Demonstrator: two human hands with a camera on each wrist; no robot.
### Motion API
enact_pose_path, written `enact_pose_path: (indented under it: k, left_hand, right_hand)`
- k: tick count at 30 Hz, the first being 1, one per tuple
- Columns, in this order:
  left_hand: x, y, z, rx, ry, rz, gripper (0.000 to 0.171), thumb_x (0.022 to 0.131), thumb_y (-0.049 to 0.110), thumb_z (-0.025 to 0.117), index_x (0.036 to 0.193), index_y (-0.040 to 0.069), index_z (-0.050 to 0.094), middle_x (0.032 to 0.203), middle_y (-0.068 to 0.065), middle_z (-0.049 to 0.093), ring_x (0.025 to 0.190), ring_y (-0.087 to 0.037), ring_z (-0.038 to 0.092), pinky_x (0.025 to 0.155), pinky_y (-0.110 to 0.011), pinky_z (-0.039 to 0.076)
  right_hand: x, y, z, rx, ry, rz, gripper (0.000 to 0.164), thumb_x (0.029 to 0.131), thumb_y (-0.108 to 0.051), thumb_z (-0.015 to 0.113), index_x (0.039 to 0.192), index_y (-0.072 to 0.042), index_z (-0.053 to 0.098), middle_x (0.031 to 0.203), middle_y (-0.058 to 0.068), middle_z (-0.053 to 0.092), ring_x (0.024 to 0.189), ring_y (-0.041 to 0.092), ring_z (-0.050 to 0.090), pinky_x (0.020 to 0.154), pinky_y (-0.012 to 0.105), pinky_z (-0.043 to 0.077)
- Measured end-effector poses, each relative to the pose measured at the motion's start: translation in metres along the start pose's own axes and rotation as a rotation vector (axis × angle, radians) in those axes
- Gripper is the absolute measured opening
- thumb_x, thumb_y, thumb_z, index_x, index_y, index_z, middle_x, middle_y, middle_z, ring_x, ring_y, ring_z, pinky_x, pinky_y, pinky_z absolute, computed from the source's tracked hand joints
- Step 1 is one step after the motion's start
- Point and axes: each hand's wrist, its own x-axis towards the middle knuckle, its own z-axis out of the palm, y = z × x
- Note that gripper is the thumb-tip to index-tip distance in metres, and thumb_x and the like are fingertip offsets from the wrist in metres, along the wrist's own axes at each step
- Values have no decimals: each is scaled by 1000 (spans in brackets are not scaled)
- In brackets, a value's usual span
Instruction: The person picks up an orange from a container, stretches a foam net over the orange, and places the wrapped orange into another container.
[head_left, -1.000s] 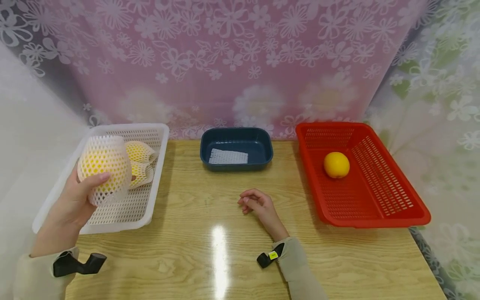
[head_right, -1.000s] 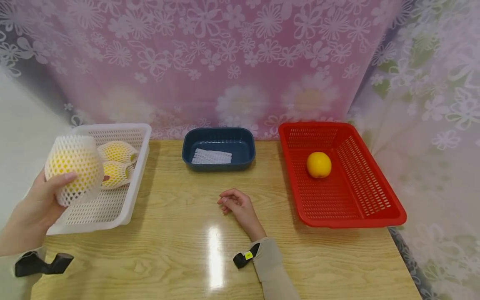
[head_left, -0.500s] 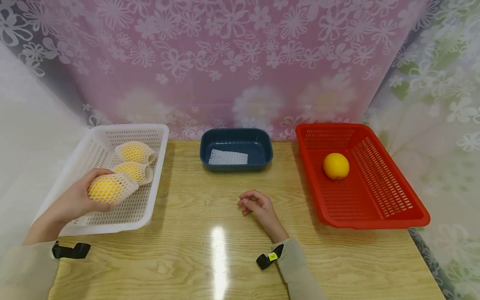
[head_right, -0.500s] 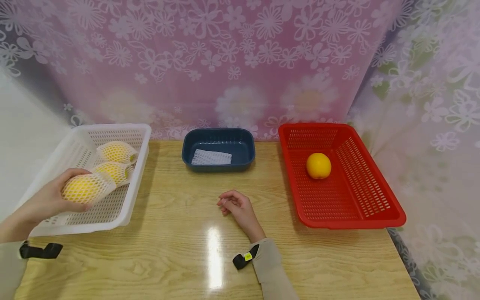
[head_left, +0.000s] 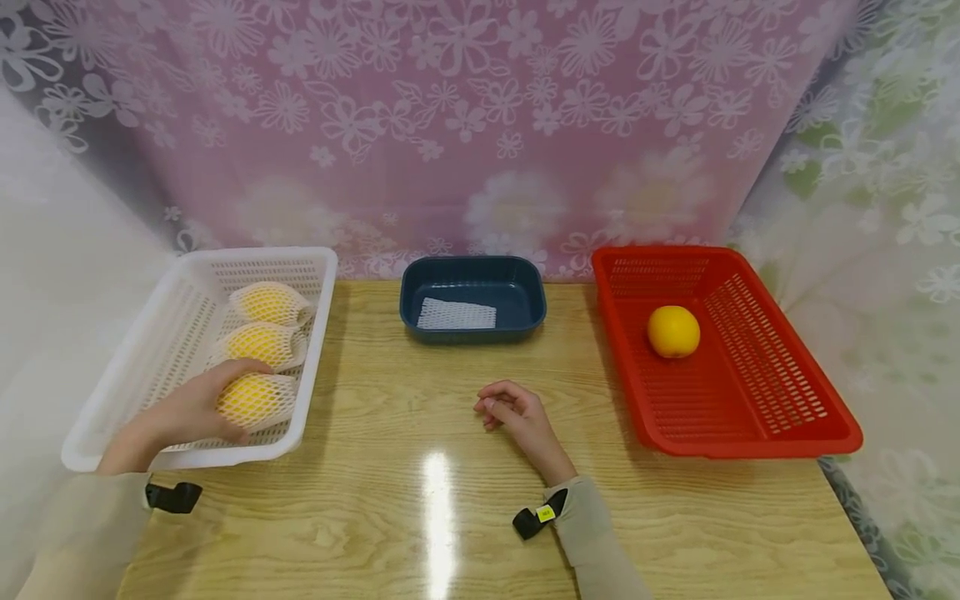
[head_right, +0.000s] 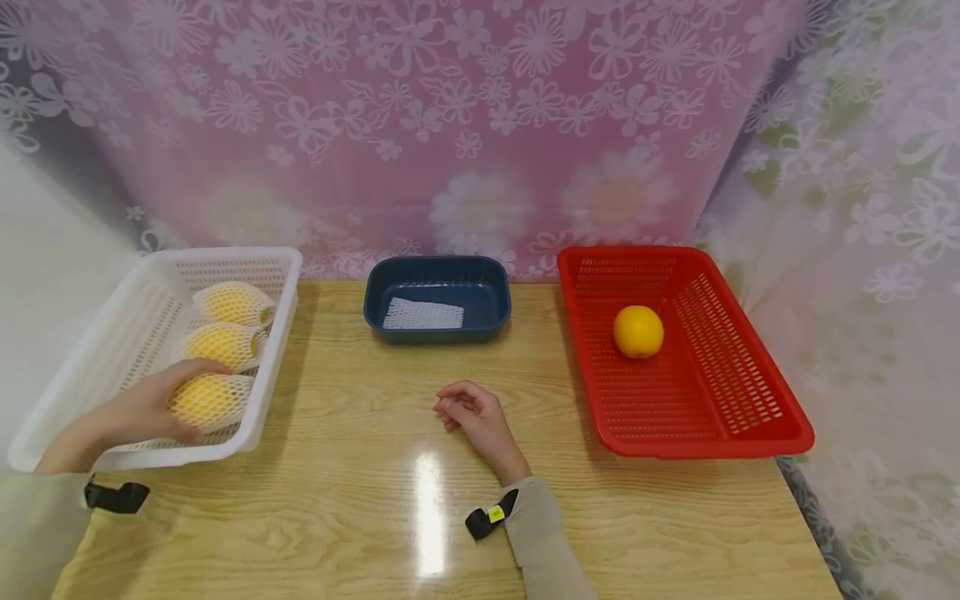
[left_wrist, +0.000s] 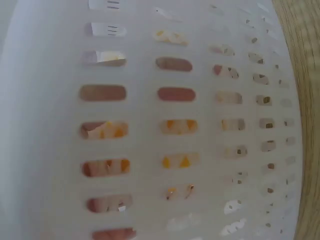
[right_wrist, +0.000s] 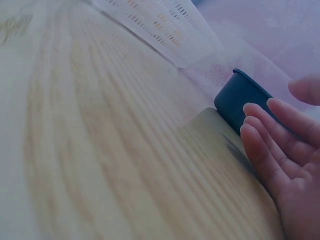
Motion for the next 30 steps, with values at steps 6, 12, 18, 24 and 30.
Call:
enact_pose_path:
  k: [6, 12, 18, 24, 30]
  left_hand:
    - [-1, -6, 5, 2, -49, -18, 85, 67, 2, 87, 142, 6, 47, 145, -23, 43, 133, -50, 34, 97, -68, 35]
    - [-3, -9, 7, 2, -35, 10, 82, 70, 2, 86, 142, 6, 47, 146, -22, 43, 134, -50, 33, 99, -70, 31]
    - [-6, 0, 7, 38, 2, -29, 84, 70, 10, 88, 144, 5, 48, 144, -28, 42, 131, -53, 35, 97, -70, 34]
    - [-11, 13, 7, 110, 110, -34, 70, 72, 9, 87, 134, 1, 55, 136, -31, 46, 123, -53, 42, 93, -69, 38]
    - [-14, 21, 3, 142, 194, 47, 52, 76, 1, 81, 124, 0, 60, 127, -29, 54, 115, -53, 49, 89, -68, 40]
  right_hand:
    - [0, 0, 0, -4, -6, 4, 25, 99, -7, 60, 113, 14, 60, 100, 34, 64, 75, 23, 64, 70, 34, 58]
    - [0, 0, 0, -2, -6, 2, 26, 99, -7, 59, 113, 15, 60, 100, 35, 63, 75, 21, 63, 69, 32, 57]
    - [-1, 0, 1, 5, -1, 2, 25, 99, -6, 59, 113, 15, 60, 99, 35, 63, 74, 19, 63, 68, 30, 57]
    - [-3, 1, 1, 0, -5, -6, 24, 99, -6, 58, 112, 14, 60, 99, 34, 63, 74, 20, 63, 68, 31, 57]
    - [0, 0, 1, -3, -6, -19, 25, 100, -5, 58, 113, 16, 58, 99, 35, 63, 74, 21, 63, 69, 32, 57]
